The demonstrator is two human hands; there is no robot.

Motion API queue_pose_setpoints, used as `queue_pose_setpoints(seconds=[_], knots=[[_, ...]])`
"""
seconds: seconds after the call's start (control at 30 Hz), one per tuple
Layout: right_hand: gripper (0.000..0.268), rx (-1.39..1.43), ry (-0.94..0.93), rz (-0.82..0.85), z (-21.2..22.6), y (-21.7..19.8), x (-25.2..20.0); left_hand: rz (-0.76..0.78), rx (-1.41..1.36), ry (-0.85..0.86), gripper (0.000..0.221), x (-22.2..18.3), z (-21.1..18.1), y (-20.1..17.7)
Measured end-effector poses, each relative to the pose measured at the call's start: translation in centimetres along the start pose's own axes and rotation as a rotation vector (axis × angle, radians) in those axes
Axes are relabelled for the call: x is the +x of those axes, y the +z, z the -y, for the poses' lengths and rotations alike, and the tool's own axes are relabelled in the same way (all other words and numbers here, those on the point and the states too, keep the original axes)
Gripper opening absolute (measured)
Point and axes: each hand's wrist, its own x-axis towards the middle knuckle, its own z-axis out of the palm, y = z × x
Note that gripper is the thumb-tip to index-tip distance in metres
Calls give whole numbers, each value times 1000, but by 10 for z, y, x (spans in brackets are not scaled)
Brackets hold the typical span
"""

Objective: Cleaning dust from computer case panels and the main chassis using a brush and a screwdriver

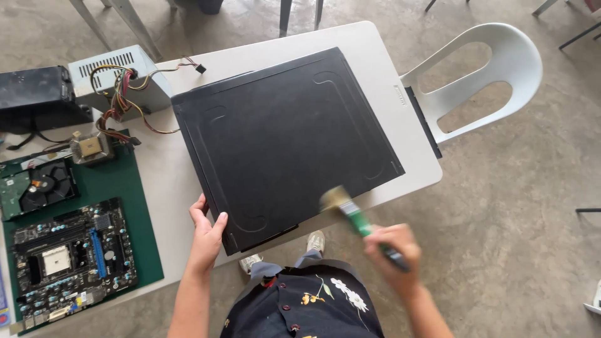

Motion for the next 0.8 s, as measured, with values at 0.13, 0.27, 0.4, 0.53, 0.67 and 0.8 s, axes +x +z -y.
queue_pose_setpoints(seconds=[0.13,0.27,0.4,0.53,0.67,0.8], knots=[[12,-230,29,-142,-33,-30,2,24,6,77,71,3,5,0],[11,-25,-73,107,30,14,0,-4,67,-43,73,-1,-1,0],[8,204,-72,119,43,21,18,-22,65,-120,72,-11,-24,7],[7,-132,-1,-78,-65,-64,30,-30,74,-104,73,-12,-22,8],[14,-634,-1,-87,-86,-103,39,-236,360,139,71,-15,9,18],[20,-150,-165,-21,-18,-55,47,-486,1311,745,82,-57,-23,50]])
